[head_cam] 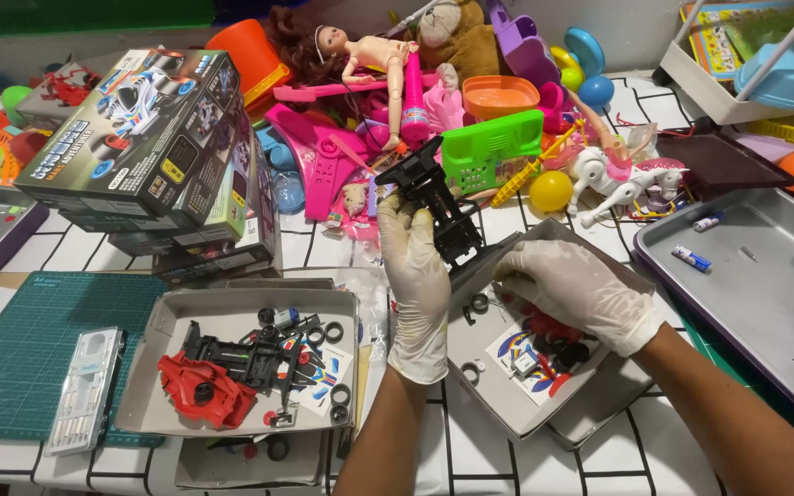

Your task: Assembling a plastic toy model car by joining various small components.

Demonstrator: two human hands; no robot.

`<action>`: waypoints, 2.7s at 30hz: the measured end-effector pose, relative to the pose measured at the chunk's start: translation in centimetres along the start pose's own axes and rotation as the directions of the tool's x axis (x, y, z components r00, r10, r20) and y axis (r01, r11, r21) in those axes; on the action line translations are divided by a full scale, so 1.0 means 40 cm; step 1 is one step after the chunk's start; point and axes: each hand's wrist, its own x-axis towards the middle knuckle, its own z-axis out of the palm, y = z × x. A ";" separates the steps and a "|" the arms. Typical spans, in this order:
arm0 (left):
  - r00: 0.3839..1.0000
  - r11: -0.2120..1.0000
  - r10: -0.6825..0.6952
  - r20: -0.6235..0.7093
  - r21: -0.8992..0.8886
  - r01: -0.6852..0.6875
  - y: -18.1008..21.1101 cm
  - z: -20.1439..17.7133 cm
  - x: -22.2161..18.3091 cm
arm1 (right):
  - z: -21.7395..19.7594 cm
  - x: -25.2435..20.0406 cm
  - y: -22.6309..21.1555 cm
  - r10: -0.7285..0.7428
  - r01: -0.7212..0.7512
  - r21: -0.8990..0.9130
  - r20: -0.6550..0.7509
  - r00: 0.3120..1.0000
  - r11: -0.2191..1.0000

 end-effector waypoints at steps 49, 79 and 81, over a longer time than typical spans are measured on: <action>0.905 0.942 -0.285 0.317 0.268 0.203 0.065 0.066 -0.061 | -0.009 -0.005 0.097 0.016 0.120 0.256 -0.474 0.880 0.959; 0.914 0.980 -0.171 0.369 -0.031 0.196 0.112 0.095 -0.071 | -0.112 -0.069 -0.015 -0.112 0.449 0.249 -0.762 0.638 0.858; 0.924 0.983 -0.169 0.344 -0.005 0.182 0.109 0.092 -0.069 | -0.128 -0.076 -0.034 -0.070 0.481 0.348 -0.749 0.659 0.805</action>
